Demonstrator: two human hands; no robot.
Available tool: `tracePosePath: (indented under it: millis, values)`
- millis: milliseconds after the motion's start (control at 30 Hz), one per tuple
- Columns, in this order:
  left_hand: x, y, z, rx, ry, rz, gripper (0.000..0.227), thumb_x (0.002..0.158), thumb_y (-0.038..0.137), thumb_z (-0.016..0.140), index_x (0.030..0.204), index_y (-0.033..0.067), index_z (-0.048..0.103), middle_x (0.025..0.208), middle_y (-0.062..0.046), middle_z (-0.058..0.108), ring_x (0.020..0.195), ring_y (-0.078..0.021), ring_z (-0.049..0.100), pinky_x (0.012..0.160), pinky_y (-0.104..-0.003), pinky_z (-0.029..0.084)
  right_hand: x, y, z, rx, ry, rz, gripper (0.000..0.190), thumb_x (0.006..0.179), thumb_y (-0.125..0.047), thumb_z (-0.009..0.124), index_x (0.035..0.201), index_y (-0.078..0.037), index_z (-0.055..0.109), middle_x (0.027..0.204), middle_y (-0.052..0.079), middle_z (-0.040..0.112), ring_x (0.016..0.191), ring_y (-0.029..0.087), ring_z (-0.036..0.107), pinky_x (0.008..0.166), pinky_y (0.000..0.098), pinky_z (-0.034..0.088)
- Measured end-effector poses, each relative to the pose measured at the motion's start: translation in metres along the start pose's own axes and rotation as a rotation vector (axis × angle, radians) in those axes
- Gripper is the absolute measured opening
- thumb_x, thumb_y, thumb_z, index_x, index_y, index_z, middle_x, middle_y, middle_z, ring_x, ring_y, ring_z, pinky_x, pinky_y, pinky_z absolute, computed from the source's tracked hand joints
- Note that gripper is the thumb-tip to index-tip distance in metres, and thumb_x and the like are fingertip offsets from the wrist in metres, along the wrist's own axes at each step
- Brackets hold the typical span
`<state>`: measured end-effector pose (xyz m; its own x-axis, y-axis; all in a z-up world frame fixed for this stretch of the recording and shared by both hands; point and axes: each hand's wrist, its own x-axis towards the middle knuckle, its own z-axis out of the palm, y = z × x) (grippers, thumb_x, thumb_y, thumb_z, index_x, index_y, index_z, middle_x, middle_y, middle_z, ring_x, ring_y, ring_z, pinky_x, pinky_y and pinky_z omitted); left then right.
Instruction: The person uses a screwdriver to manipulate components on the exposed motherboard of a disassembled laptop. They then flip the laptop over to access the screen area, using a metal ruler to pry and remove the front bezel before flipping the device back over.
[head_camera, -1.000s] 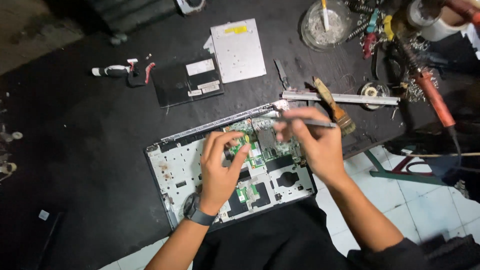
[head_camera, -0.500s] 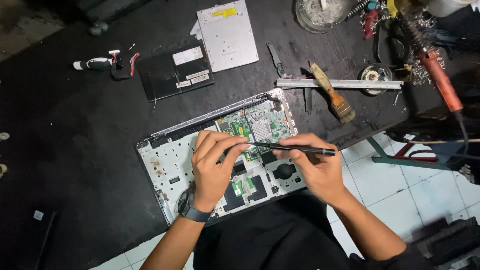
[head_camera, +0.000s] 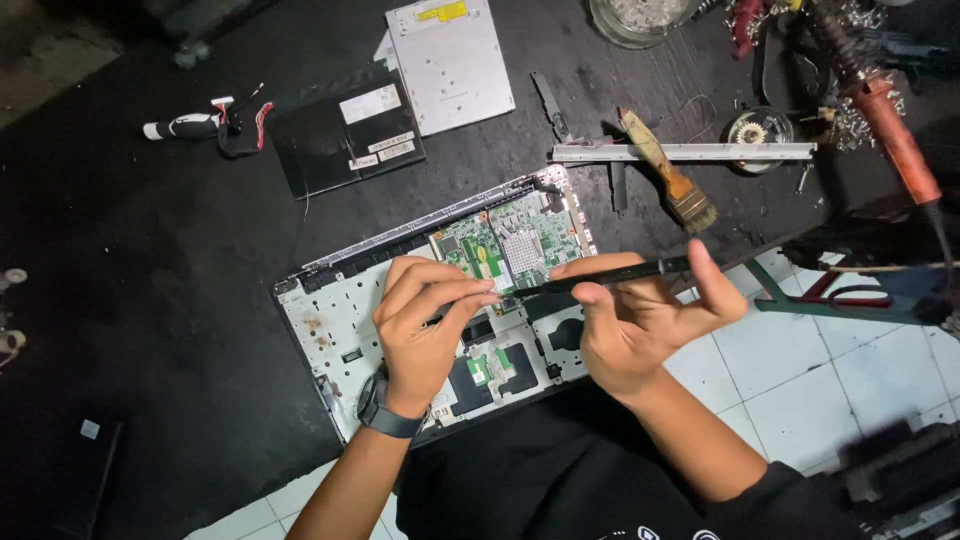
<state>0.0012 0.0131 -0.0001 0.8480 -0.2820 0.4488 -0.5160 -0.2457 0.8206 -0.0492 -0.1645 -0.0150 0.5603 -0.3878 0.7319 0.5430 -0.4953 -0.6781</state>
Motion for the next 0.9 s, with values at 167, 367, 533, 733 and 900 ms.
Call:
tracePosePath:
  millis: [167,367,533,733,900]
  values:
    - [0.001,0.001,-0.001,-0.007,0.004,0.008,0.016,0.085,0.005,0.086,0.096,0.0109,0.077,0.090,-0.003,0.070,0.089,-0.0212,0.060,0.081,-0.032,0.053,0.014,-0.020,0.013,0.111,-0.005,0.162,0.049,0.099,0.013,0.056,0.134,-0.002,0.025,0.107,0.014,0.038,0.062,0.041,0.067,0.061,0.0471,0.063]
    - [0.002,0.001,-0.001,-0.014,-0.008,0.023,0.014,0.085,0.005,0.086,0.095,0.0108,0.077,0.089,-0.002,0.071,0.089,-0.0207,0.060,0.081,-0.031,0.053,0.013,-0.019,0.012,0.144,-0.048,0.200,0.063,0.096,0.020,0.050,0.138,-0.016,0.020,0.078,0.025,0.049,0.059,0.039,0.065,0.062,0.0449,0.062]
    - [0.001,0.001,-0.001,-0.014,-0.016,0.012,0.012,0.086,0.006,0.084,0.096,0.0101,0.078,0.089,-0.002,0.071,0.088,-0.0207,0.060,0.080,-0.030,0.053,0.000,-0.009,0.008,-0.036,-0.022,0.078,0.020,0.101,0.012,0.062,0.117,0.015,0.050,0.144,0.003,0.023,0.073,0.044,0.076,0.061,0.0425,0.068]
    - [0.000,0.001,-0.002,-0.033,-0.041,0.017,0.016,0.087,0.005,0.083,0.100,0.0096,0.078,0.091,-0.003,0.073,0.089,-0.0204,0.062,0.081,-0.030,0.054,0.003,-0.006,0.006,-0.035,-0.041,-0.022,0.019,0.101,0.017,0.058,0.114,0.005,0.050,0.144,-0.001,0.023,0.066,0.040,0.071,0.061,0.0516,0.069]
    - [0.001,0.002,-0.001,-0.045,-0.044,0.033,0.017,0.086,0.004,0.083,0.101,0.0090,0.077,0.091,-0.003,0.074,0.088,-0.0193,0.063,0.081,-0.030,0.054,0.005,-0.008,0.003,-0.072,-0.069,-0.059,0.033,0.101,0.020,0.056,0.125,-0.002,0.052,0.146,0.002,0.023,0.066,0.037,0.072,0.059,0.0454,0.068]
